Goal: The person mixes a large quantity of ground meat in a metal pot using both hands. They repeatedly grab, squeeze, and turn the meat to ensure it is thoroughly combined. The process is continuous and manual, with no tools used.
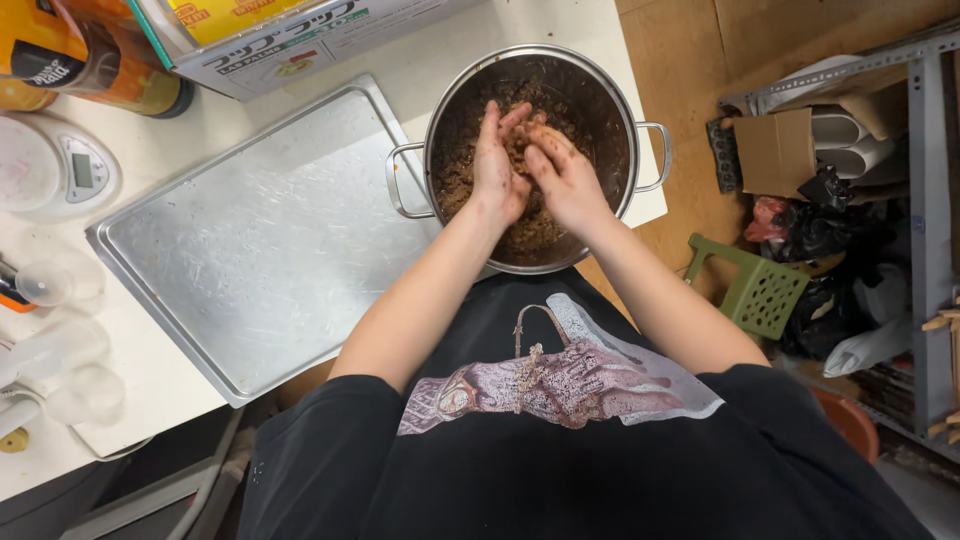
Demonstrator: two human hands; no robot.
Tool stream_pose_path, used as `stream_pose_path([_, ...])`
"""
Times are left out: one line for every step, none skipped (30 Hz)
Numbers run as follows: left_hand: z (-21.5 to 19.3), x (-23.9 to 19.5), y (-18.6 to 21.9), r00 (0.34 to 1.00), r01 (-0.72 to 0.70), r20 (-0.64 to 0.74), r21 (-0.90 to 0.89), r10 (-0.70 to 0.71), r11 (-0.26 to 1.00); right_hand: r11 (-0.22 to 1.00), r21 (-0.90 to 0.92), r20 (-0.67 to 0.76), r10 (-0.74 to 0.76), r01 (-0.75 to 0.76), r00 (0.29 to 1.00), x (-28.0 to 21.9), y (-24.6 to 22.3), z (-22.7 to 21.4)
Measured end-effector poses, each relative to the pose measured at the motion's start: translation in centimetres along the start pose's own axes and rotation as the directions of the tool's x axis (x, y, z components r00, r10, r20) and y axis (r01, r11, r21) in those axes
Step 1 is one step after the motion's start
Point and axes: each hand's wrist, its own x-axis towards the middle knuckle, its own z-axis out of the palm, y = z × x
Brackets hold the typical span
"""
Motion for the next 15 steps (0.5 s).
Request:
stream_pose_path([-0.1,0.4,0.0,1.0,0.008,-0.012,-0.057,-0.009,0.998,0.991,-0.068,0.015,-0.111,0.111,0.994,-0.6,-0.6,-0.3])
stream_pose_path([-0.4,0.7,0.0,1.0,0.014,0.007,-0.065,-0.013,0.998,0.966,-0.134,0.037,-0.218,0.221,0.975,-1.3,-1.3,-0.6])
stream_pose_path([-0.8,0.9,-0.1,1.0,0.019,0.026,-0.073,-0.017,0.997,0.96,-0.12,0.028,-0.252,0.254,0.967,-2.1,-1.9,-1.0])
stream_pose_path([-1.1,1.2,-0.1,0.999,0.024,0.047,-0.08,-0.02,0.997,0.951,-0.108,0.016,-0.289,0.289,0.957,-2.6,-2.5,-1.5])
stream_pose_path([-1.5,1.2,-0.2,0.997,0.037,0.065,-0.094,-0.031,0.995,0.941,-0.095,0.005,-0.325,0.324,0.946,-2.9,-2.9,-1.9])
stream_pose_path([-1.8,1.2,-0.3,0.996,0.049,0.086,-0.109,-0.04,0.993,0.934,-0.131,-0.038,-0.339,0.332,0.94,-2.9,-3.2,-2.2])
stream_pose_path([-1.9,1.2,-0.4,0.993,0.062,0.106,-0.123,-0.049,0.99,0.926,-0.166,-0.08,-0.355,0.338,0.932,-2.9,-3.3,-2.6])
stream_pose_path([-1.9,1.0,-0.5,0.997,0.039,0.071,-0.074,-0.034,0.996,0.919,-0.2,-0.12,-0.368,0.34,0.922,-3.0,-3.2,-2.6])
stream_pose_path([-1.7,0.9,-0.7,0.999,0.018,0.037,-0.024,-0.017,1.0,0.912,-0.216,-0.12,-0.378,0.348,0.918,-3.0,-2.9,-2.5])
stream_pose_path([-1.4,0.8,-0.8,1.0,-0.002,0.005,0.028,0.002,1.0,0.905,-0.232,-0.122,-0.39,0.356,0.913,-2.7,-2.6,-2.2])
stream_pose_path([-1.1,0.5,-0.9,0.997,0.046,-0.068,0.057,-0.042,0.997,0.898,-0.249,-0.124,-0.402,0.363,0.907,-2.4,-2.1,-1.9])
stream_pose_path([-0.8,0.2,-1.3,0.986,0.096,-0.142,0.083,-0.084,0.992,0.88,-0.272,-0.09,-0.427,0.39,0.9,-1.9,-1.6,-1.3])
stream_pose_path([-0.7,0.2,-1.7,0.969,0.148,-0.216,0.104,-0.123,0.984,0.86,-0.293,-0.055,-0.451,0.417,0.891,-1.4,-1.1,-0.4])
stream_pose_path([-0.8,0.3,-2.4,0.989,0.123,-0.086,0.0,-0.123,0.992,0.84,-0.315,-0.02,-0.472,0.442,0.881,-1.0,-0.7,0.1])
stream_pose_path([-1.0,0.5,-3.3,0.993,0.111,0.045,-0.107,-0.107,0.988,0.83,-0.336,-0.005,-0.475,0.446,0.88,-0.7,-0.3,0.3])
